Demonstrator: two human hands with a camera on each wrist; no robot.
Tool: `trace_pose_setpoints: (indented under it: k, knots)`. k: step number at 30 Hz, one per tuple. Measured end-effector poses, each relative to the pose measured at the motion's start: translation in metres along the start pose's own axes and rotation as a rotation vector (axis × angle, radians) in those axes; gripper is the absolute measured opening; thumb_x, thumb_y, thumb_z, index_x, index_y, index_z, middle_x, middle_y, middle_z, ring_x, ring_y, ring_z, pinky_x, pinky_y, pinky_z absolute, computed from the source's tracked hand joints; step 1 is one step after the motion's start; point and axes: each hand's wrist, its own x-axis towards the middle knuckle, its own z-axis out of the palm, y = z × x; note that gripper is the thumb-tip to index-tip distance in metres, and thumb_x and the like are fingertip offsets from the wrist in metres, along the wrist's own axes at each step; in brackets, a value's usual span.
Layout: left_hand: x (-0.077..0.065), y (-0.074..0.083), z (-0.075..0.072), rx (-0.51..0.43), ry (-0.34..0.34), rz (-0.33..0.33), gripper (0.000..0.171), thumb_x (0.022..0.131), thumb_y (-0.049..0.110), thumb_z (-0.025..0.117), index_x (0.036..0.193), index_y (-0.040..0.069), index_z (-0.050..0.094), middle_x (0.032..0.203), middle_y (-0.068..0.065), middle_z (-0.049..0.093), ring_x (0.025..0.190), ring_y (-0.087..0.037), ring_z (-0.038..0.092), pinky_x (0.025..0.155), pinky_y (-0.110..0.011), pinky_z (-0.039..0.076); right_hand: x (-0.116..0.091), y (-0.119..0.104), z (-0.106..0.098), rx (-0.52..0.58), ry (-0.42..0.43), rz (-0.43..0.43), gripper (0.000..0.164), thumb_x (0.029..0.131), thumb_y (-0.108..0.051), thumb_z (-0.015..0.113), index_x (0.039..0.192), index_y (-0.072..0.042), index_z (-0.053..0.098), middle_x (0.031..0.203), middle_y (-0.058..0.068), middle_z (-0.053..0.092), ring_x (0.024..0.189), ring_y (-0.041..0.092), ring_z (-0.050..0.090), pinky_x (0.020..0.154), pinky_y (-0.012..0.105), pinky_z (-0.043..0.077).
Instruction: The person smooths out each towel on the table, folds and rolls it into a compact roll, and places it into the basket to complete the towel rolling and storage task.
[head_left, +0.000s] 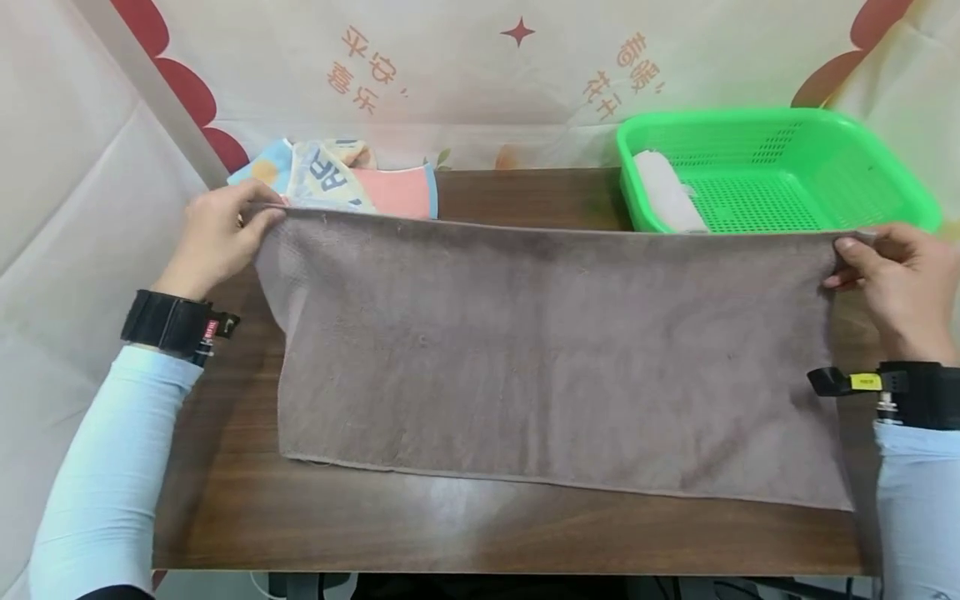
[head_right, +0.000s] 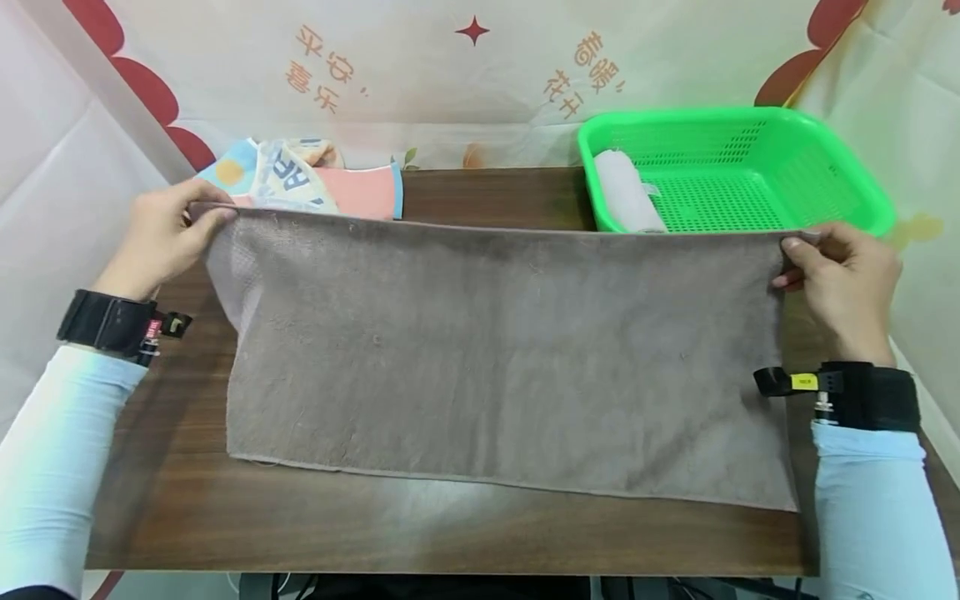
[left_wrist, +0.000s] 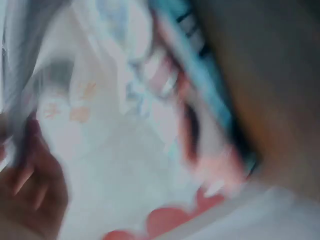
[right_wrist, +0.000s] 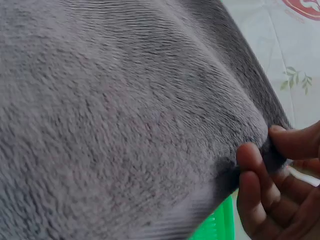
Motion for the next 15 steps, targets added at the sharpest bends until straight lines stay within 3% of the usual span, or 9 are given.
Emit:
trace_pose_setpoints:
  k: [3,5,7,10,12,15]
  knots:
    - [0.005,0.006,-0.004,0.022,0.020,0.040,0.011,0.099,0.013,0.069,0.107,0.009,0.074,0.089,-0.011,0.073,0.069,-0.019,0.047,0.068,-0.030,0.033,0.001,0.000,-0.002,0.052,-0.025,0.017,0.017,0.100,-0.001,0.061,0.096,-0.013,0.073,0.077,-0.016,0.073,0.052,0.002,0.066,0.052,0.014,0.052]
    - [0.007,0.008,-0.003,0.038,0.008,0.051,0.012,0.100,0.014,0.068,0.108,0.010,0.075,0.083,-0.012,0.070,0.067,-0.021,0.047,0.066,-0.032,0.033,0.001,0.000,-0.002,0.024,-0.042,0.033,0.016,0.100,-0.003,0.062,0.094,-0.014,0.072,0.080,-0.017,0.073,0.053,0.002,0.067,0.053,0.015,0.053]
    - [0.010,0.010,-0.002,0.046,0.001,0.037,0.014,0.100,0.017,0.067,0.110,0.009,0.075,0.082,-0.013,0.070,0.069,-0.024,0.049,0.065,-0.035,0.033,0.000,0.001,-0.002,0.006,-0.044,0.049,0.015,0.100,-0.004,0.063,0.093,-0.014,0.072,0.081,-0.017,0.073,0.053,0.002,0.067,0.054,0.015,0.053]
    - [0.011,0.009,-0.001,0.070,-0.062,0.008,0.015,0.101,0.020,0.068,0.111,0.012,0.075,0.079,-0.013,0.068,0.070,-0.024,0.048,0.066,-0.036,0.033,0.001,0.000,-0.002,-0.053,-0.038,0.047,0.014,0.101,-0.007,0.062,0.095,-0.017,0.071,0.081,-0.019,0.071,0.054,0.000,0.067,0.055,0.014,0.054]
    - [0.012,0.005,-0.001,0.027,-0.075,-0.031,0.016,0.101,0.022,0.067,0.111,0.011,0.074,0.079,-0.014,0.070,0.064,-0.019,0.054,0.064,-0.031,0.037,0.002,-0.001,-0.001,0.039,-0.044,0.032,0.014,0.101,-0.005,0.061,0.095,-0.014,0.070,0.080,-0.014,0.071,0.052,0.002,0.067,0.054,0.015,0.054]
    - [0.013,0.001,-0.007,-0.110,-0.043,-0.080,0.016,0.102,0.018,0.065,0.111,0.007,0.070,0.085,-0.014,0.071,0.050,-0.004,0.060,0.056,-0.018,0.045,0.007,-0.005,-0.001,0.207,-0.058,-0.020,0.015,0.101,0.000,0.058,0.094,-0.010,0.067,0.078,-0.007,0.071,0.051,0.005,0.068,0.052,0.015,0.054]
